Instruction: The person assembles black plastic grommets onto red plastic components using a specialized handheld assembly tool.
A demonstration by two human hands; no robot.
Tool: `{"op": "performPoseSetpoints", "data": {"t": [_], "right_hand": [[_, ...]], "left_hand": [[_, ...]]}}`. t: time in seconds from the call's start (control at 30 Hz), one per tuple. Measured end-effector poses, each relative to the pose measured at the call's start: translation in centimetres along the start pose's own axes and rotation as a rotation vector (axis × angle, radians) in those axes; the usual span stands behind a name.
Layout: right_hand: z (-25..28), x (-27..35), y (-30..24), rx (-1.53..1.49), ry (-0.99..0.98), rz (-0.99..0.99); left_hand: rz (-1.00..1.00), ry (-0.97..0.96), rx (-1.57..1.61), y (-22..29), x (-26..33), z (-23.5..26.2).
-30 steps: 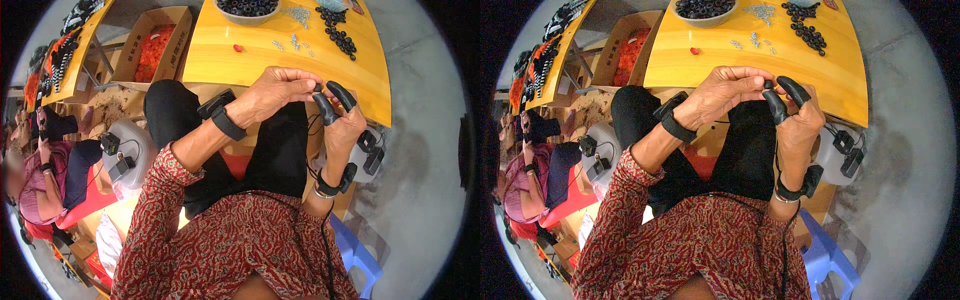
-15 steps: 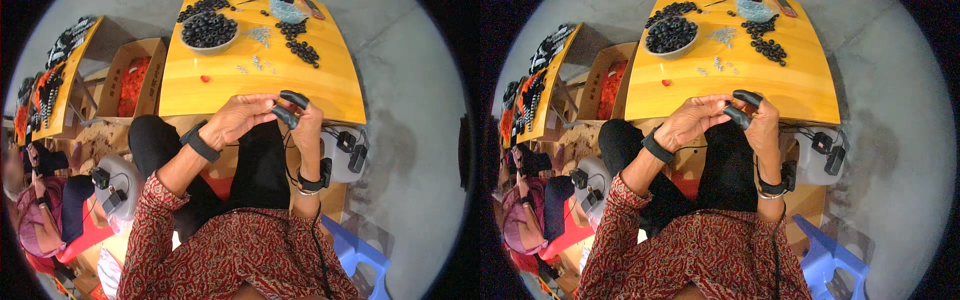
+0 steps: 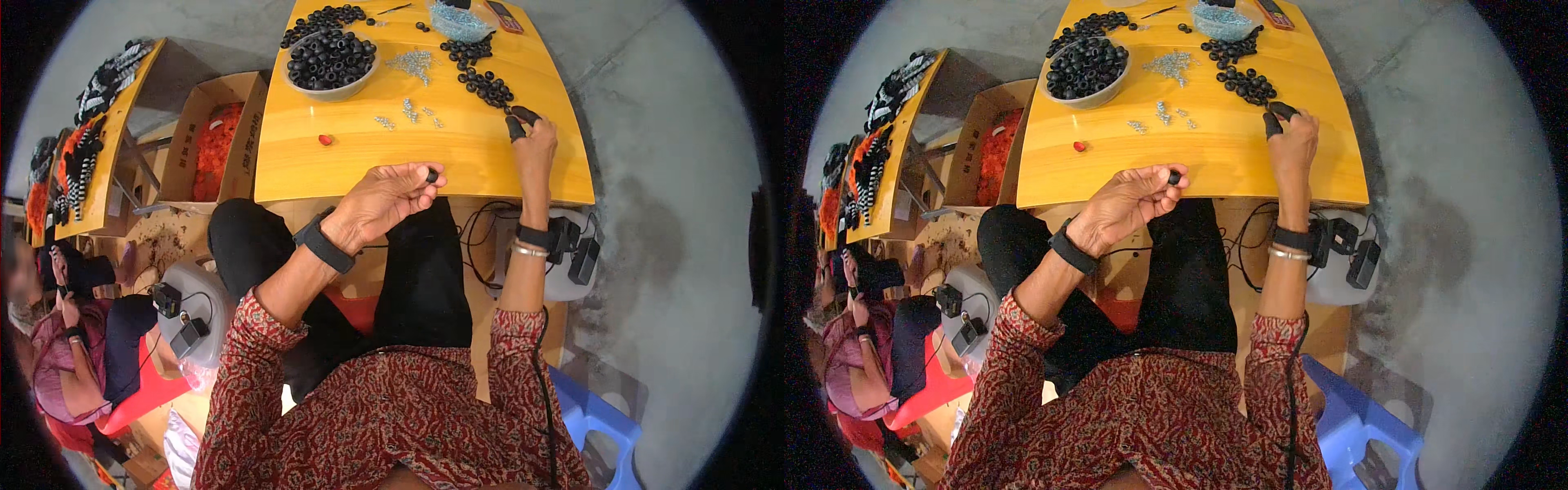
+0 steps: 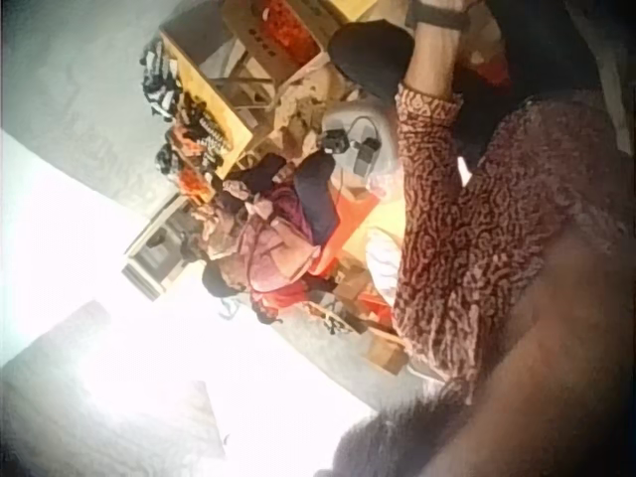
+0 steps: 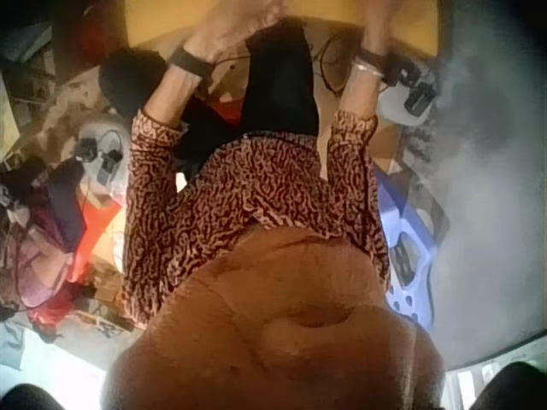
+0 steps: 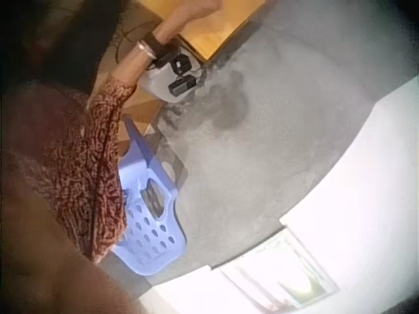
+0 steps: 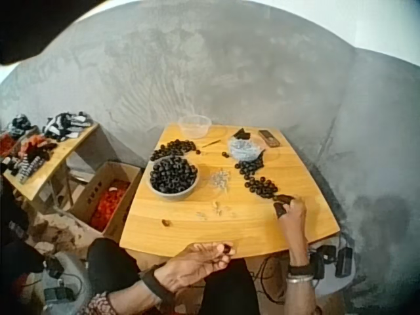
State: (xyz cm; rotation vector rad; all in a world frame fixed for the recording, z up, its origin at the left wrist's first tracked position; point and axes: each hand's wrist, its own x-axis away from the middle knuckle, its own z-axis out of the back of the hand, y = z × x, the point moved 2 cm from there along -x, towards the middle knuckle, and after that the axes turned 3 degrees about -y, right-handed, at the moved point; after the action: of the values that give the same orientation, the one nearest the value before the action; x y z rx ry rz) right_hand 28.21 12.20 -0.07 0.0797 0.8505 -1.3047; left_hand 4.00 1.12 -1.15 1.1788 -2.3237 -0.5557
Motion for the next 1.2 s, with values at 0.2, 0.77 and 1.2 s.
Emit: {"op": "performPoseSetpoints", "data": {"t": [0.2,0.77,1.2], "right_hand": [[-2.3,-1.4,0.5,0.159,-0.061,0.071],[-2.2,0.1,-1.3,0.039,-0.076,0.161],[-1.4,1.4,-3.1,-0.072,-0.195,0.219]], "left_hand": [[-0.005,0.000,-0.008,0.5,-0.1,0.0],[-0.052,-0.022,0.054,1.0,-0.1,-0.1],[-0.053,-0.027,0.106,0.6,-0.6,0.4]]}}
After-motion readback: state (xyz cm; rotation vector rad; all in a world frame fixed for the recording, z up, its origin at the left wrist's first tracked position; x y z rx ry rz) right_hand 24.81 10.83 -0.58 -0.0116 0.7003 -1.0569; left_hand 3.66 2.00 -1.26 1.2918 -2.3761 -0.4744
